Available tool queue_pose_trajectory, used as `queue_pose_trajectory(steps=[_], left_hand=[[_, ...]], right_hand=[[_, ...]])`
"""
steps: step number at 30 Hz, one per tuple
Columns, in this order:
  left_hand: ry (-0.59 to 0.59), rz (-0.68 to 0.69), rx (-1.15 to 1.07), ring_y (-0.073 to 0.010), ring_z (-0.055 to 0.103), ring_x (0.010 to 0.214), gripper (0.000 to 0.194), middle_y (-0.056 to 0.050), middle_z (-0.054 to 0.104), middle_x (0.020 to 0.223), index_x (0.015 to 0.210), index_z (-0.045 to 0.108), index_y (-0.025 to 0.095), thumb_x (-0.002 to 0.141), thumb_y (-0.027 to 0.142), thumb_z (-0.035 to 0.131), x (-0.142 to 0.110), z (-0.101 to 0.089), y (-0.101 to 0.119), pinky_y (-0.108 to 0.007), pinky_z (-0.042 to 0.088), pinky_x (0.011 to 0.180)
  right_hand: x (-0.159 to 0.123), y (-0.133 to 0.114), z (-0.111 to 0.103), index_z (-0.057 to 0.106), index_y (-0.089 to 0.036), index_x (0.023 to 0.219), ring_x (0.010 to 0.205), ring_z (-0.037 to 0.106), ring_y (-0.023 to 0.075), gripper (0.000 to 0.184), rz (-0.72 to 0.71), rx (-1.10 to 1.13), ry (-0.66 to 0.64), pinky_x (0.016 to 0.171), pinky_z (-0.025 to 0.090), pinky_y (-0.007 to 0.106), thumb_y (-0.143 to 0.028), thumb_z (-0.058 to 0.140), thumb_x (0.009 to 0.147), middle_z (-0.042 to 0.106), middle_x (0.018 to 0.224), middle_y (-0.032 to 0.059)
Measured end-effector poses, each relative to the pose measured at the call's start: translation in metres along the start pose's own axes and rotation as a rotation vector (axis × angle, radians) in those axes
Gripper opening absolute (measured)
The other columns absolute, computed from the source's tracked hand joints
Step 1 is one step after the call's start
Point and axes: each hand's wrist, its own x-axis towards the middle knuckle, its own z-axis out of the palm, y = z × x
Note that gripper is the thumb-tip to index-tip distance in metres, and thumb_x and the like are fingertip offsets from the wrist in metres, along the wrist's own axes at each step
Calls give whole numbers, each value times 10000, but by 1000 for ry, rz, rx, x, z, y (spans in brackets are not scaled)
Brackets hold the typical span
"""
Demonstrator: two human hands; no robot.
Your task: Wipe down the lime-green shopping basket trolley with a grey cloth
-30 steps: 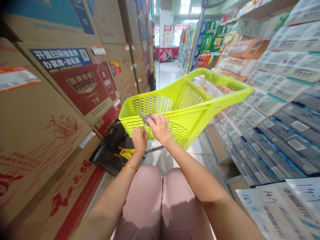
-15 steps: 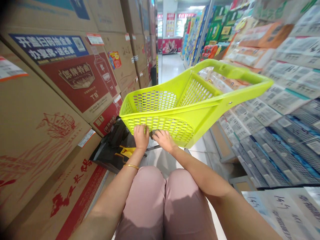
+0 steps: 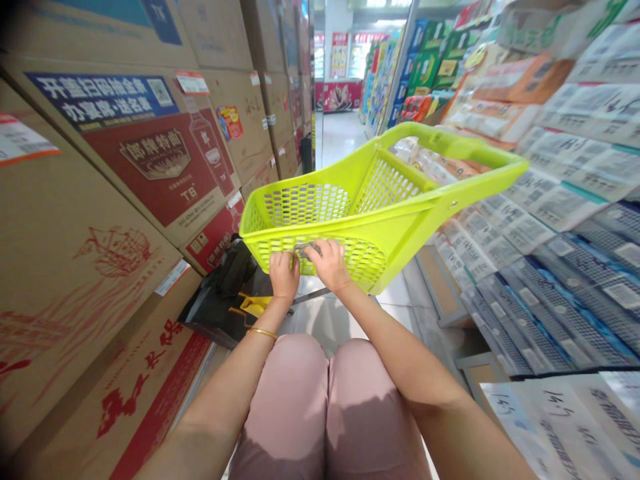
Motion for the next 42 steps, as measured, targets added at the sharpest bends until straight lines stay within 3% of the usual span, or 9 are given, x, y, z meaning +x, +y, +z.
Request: queue_pose_trajectory(steps=[4,7,20,26,32,42], left_hand=[[12,23,23,-213,469,769,149,-57,516,726,740,539,191,858,156,455,0,0,1,-326,368,707],[34,48,46,-209,469,756,148,-51,514,713,740,541,192,855,150,458,0,0,1,-316,367,692],[85,80,79,-224,469,748,137,-66,541,728,787,559,183,867,178,449,0,3,-2,-329,365,684],[99,65,40,-213,475,741,158,-61,544,725,785,560,189,888,202,441,1,3,-1,-330,354,692],[72,64,35,-215,474,734,185,-60,537,719,754,550,193,892,196,425,1,0,0,-331,355,685],[88,98,87,-214,466,729,157,-53,520,708,736,537,198,866,174,453,1,0,-2,-318,365,678]], right_hand=[[23,-1,-11,636,-292,1047,1037,388,209,293,72,32,138,913,313,360,-173,422,886,519,1074,64],[25,0,-8,629,-299,1047,1064,365,204,285,69,40,164,928,311,357,-157,456,870,505,1099,54],[-32,3,28,622,-286,1028,988,379,190,200,-187,4,-103,810,287,316,-217,494,890,566,1067,40],[-41,1,33,611,-263,987,971,379,181,159,-302,-6,-201,784,287,314,-245,477,904,573,1096,28],[-27,1,22,615,-282,1029,944,394,181,199,-214,-12,-97,799,282,317,-217,487,892,583,1043,38],[29,2,-11,644,-295,1023,1010,372,198,240,23,0,227,869,294,328,-181,495,873,534,1057,56]])
